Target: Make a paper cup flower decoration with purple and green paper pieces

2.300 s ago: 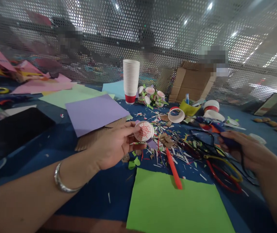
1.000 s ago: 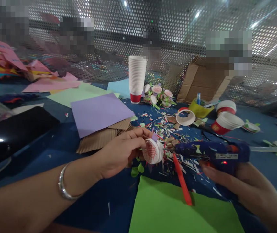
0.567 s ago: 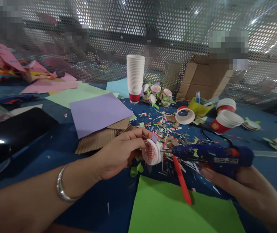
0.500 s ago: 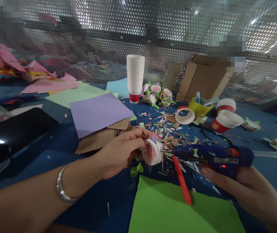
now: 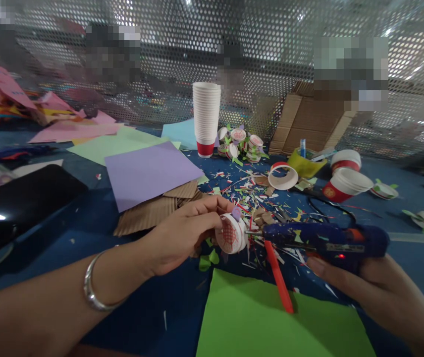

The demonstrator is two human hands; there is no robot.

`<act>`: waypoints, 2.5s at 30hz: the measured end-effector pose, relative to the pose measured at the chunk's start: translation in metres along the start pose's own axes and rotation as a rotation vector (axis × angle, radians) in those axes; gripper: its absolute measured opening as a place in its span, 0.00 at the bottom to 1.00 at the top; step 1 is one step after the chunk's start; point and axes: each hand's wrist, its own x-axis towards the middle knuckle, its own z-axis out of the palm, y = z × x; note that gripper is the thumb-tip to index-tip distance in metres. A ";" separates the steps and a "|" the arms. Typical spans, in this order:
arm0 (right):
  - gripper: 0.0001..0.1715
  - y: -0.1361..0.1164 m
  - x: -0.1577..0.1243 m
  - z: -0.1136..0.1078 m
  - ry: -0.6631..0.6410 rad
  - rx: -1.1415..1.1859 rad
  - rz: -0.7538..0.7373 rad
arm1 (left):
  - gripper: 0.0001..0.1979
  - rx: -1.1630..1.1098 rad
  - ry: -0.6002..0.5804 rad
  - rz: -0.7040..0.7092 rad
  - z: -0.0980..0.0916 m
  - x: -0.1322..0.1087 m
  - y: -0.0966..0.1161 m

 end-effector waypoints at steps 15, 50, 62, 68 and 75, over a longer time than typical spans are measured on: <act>0.13 -0.007 0.005 0.000 0.003 -0.036 -0.085 | 0.10 0.020 0.003 0.013 0.001 0.000 0.003; 0.14 -0.013 0.003 -0.002 0.106 -0.116 -0.135 | 0.07 -0.059 0.037 0.021 0.001 -0.002 0.008; 0.08 -0.005 -0.008 0.004 0.097 -0.157 -0.249 | 0.08 -0.079 0.057 0.017 0.001 0.000 0.006; 0.07 -0.003 -0.009 0.004 0.140 -0.229 -0.322 | 0.08 -0.098 0.051 0.017 -0.001 0.002 0.003; 0.09 -0.001 -0.009 0.006 0.038 -0.258 -0.330 | 0.09 -0.123 0.036 0.013 -0.001 0.001 0.002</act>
